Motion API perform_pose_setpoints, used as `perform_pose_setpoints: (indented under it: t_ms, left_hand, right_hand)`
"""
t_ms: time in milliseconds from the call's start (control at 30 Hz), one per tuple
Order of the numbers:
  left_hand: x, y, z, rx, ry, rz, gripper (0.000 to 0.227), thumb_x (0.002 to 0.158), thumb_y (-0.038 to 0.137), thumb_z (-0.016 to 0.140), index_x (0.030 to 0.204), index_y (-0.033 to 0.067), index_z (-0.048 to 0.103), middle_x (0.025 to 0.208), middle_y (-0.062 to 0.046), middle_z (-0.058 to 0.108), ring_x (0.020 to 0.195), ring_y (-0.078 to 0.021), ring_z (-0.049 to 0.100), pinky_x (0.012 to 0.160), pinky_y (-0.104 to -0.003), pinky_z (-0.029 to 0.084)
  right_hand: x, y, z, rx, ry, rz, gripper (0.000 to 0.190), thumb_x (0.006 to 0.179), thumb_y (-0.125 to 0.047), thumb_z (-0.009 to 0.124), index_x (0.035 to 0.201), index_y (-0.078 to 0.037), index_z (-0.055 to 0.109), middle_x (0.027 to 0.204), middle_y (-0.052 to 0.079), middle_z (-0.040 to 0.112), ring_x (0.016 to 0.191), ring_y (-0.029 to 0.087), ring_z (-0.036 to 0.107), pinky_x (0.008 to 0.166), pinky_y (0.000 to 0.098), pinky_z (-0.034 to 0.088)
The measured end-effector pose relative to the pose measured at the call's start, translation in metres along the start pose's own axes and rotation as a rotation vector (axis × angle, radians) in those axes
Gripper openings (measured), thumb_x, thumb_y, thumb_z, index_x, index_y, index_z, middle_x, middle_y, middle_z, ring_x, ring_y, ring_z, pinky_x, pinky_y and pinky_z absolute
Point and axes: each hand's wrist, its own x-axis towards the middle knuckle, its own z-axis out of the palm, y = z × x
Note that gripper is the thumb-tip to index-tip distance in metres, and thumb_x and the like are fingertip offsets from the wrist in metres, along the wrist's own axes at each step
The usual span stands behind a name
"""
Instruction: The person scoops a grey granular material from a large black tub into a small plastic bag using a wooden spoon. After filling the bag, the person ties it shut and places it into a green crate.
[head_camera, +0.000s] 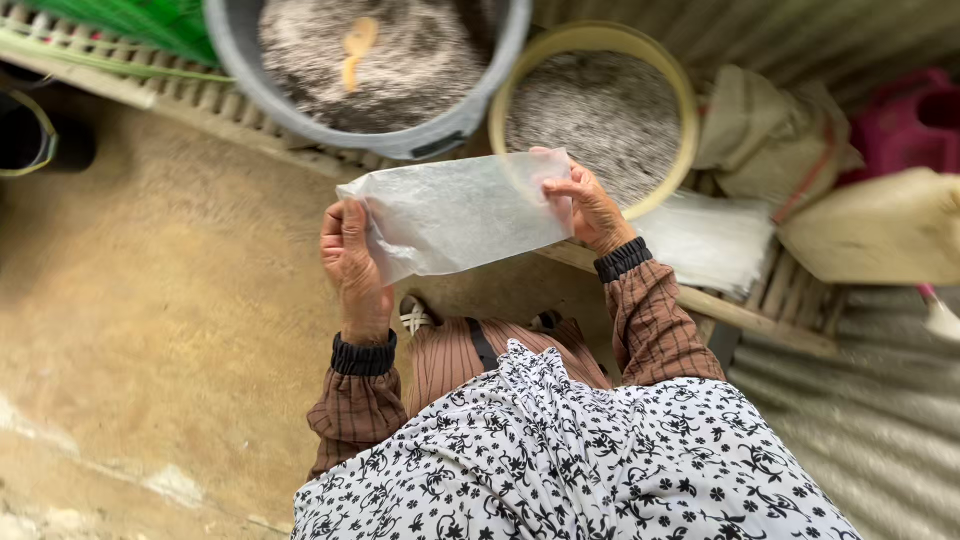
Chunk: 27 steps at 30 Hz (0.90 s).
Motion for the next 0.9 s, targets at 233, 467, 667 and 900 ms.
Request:
perform_pose_setpoints:
  t_ms: [233, 467, 667, 900]
  left_hand:
    - [0.064, 0.079, -0.070, 0.147, 0.175, 0.202, 0.021, 0.101, 0.033, 0.065, 0.100, 0.0119, 0.066, 0.095, 0.003, 0.069, 0.088, -0.0094, 0.065, 0.079, -0.029, 0.061]
    - [0.166, 0.065, -0.073, 0.103, 0.165, 0.299, 0.023, 0.099, 0.034, 0.069, 0.105, 0.0123, 0.067, 0.093, 0.001, 0.070, 0.082, -0.0092, 0.063, 0.070, -0.024, 0.057]
    - [0.216, 0.054, -0.060, 0.104, 0.003, 0.176, 0.019, 0.100, 0.025, 0.069, 0.106, 0.0079, 0.068, 0.091, 0.004, 0.068, 0.076, -0.0044, 0.058, 0.062, -0.019, 0.049]
    - [0.274, 0.085, -0.056, 0.122, -0.351, 0.015, 0.015, 0.105, 0.019, 0.064, 0.107, 0.0050, 0.070, 0.097, 0.003, 0.069, 0.086, -0.0038, 0.060, 0.077, -0.019, 0.051]
  right_hand:
    - [0.122, 0.034, 0.124, -0.289, 0.009, -0.211, 0.059, 0.085, -0.013, 0.080, 0.138, -0.008, 0.052, 0.122, 0.009, 0.066, 0.108, 0.016, 0.069, 0.098, 0.0334, 0.061]
    - [0.156, 0.059, 0.252, -0.612, 0.087, -0.617, 0.022, 0.103, -0.008, 0.068, 0.124, -0.006, 0.064, 0.114, 0.007, 0.069, 0.098, 0.014, 0.068, 0.083, 0.0287, 0.062]
    - [0.187, 0.046, 0.312, -0.842, 0.086, -0.624, 0.015, 0.104, -0.005, 0.062, 0.116, -0.011, 0.070, 0.116, 0.003, 0.067, 0.098, 0.011, 0.069, 0.080, 0.0267, 0.062]
    - [0.277, -0.034, 0.275, -0.882, -0.399, -0.486, 0.030, 0.087, -0.007, 0.056, 0.113, -0.005, 0.069, 0.155, 0.010, 0.044, 0.144, 0.025, 0.041, 0.115, 0.0459, 0.046]
